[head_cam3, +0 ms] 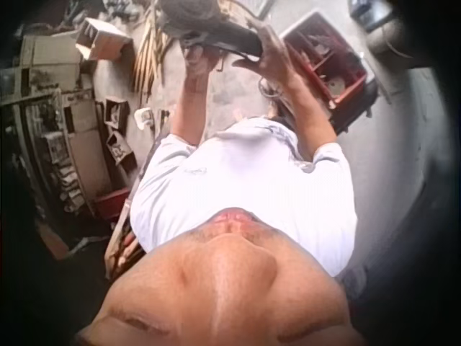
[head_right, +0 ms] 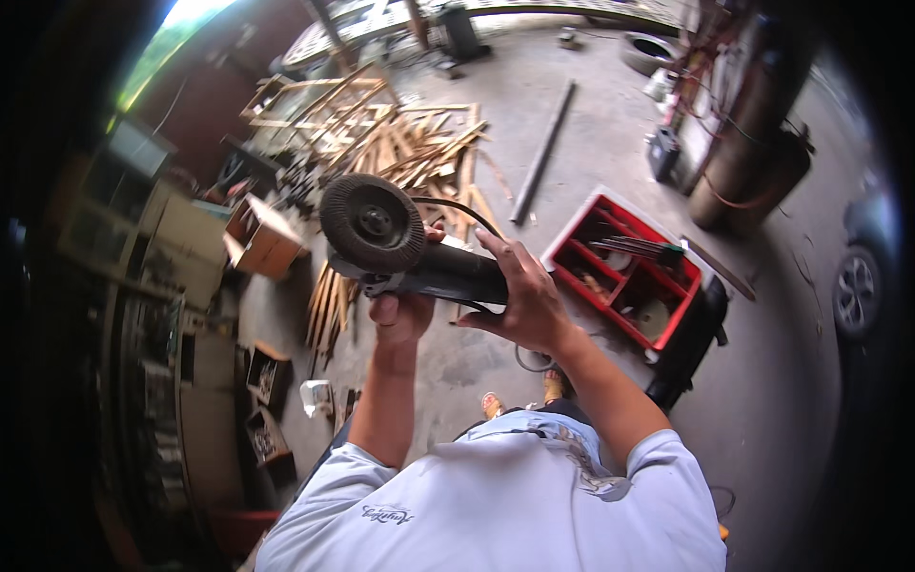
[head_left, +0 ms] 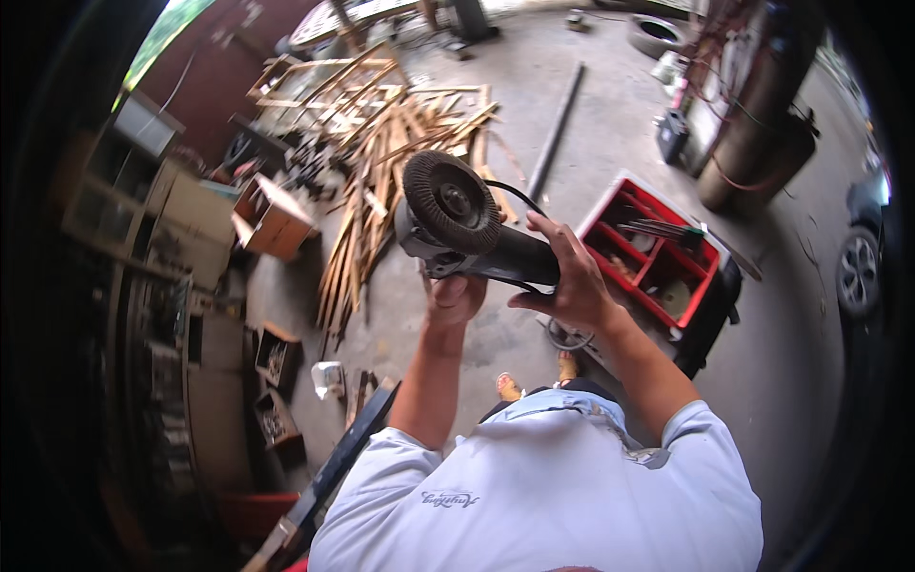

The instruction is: The person uses a power grinder on the side panel of a car, wipes the surface by hand, uses a hammer to tap the metal panel, and then continues to use the grinder on the surface.

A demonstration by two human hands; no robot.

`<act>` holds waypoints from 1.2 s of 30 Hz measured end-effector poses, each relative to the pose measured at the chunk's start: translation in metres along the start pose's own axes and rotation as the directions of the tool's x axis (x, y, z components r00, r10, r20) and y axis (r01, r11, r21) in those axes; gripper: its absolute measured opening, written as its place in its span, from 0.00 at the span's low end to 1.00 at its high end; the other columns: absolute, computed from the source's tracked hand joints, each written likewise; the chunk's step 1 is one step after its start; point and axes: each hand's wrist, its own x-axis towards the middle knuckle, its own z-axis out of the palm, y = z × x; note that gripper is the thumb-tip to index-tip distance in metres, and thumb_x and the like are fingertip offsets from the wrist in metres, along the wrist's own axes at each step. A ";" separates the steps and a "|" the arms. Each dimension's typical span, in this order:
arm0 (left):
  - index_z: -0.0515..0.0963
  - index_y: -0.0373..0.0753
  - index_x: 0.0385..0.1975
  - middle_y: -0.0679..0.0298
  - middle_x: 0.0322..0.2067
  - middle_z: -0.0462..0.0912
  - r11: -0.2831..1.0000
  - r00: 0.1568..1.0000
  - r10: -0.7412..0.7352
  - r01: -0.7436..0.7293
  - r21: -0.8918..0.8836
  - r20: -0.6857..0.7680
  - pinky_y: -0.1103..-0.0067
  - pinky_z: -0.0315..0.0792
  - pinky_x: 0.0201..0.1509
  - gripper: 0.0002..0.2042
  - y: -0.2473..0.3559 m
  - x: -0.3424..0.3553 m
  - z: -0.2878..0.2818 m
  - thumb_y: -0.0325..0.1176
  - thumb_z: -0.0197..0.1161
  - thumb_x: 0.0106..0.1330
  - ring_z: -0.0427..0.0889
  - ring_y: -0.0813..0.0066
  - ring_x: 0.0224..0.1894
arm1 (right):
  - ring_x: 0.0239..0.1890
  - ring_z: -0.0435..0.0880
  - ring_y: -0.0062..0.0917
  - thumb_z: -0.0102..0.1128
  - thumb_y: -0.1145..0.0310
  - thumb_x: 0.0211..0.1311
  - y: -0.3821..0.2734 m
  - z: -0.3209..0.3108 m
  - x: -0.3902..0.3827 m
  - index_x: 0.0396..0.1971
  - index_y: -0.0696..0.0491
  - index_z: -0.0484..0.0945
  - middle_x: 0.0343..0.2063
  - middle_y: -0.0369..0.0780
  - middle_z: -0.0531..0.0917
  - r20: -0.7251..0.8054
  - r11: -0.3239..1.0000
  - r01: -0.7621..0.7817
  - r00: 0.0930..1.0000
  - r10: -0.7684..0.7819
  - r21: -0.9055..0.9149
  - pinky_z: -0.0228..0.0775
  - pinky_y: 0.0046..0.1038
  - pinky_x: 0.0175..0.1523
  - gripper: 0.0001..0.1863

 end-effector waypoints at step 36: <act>0.78 0.35 0.62 0.56 0.57 0.86 0.864 0.659 0.079 0.329 0.381 -0.748 0.66 0.82 0.59 0.27 0.029 -0.111 -0.052 0.32 0.80 0.65 0.84 0.65 0.54 | 0.50 0.88 0.43 0.75 0.67 0.50 -0.069 0.204 -0.128 0.64 0.56 0.75 0.51 0.47 0.80 -0.371 0.862 -0.434 0.870 0.324 -0.264 0.85 0.44 0.46 0.37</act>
